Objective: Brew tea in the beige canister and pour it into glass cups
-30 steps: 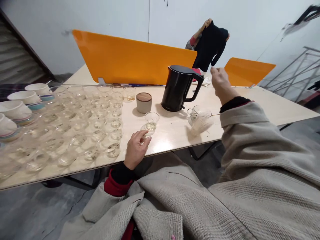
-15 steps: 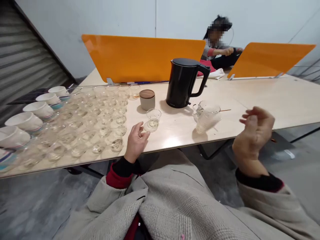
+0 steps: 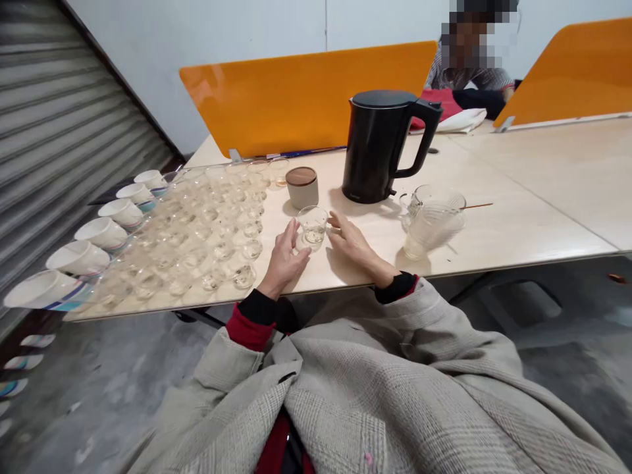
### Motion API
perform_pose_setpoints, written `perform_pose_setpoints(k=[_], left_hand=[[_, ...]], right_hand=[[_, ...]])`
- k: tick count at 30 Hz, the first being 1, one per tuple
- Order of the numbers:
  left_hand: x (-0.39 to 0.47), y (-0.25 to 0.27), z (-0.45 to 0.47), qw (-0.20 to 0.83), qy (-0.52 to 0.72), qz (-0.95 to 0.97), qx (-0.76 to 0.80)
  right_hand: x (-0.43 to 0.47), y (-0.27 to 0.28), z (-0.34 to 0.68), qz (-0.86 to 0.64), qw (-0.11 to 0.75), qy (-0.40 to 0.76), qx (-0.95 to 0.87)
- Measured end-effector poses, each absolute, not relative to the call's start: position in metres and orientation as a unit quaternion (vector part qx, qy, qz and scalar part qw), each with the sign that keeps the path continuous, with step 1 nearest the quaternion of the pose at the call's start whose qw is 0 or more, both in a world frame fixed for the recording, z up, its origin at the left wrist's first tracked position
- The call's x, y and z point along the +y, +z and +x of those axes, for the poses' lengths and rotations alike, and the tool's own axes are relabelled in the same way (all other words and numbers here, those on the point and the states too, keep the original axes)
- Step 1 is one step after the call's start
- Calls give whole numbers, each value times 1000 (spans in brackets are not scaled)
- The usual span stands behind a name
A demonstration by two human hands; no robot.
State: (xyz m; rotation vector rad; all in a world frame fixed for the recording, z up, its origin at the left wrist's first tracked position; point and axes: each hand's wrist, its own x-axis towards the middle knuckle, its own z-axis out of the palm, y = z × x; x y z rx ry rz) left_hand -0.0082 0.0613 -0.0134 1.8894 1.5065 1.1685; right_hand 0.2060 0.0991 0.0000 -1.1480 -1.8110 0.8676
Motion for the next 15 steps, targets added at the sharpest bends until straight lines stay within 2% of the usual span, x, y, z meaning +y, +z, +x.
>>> perform_pose_setpoints(k=[10, 15], left_hand=[[52, -11, -11, 216, 407, 695, 552], [51, -13, -13, 172, 372, 709, 573]], right_hand=[[94, -17, 192, -451, 409, 287, -740], [95, -28, 198, -476, 440, 226, -727]])
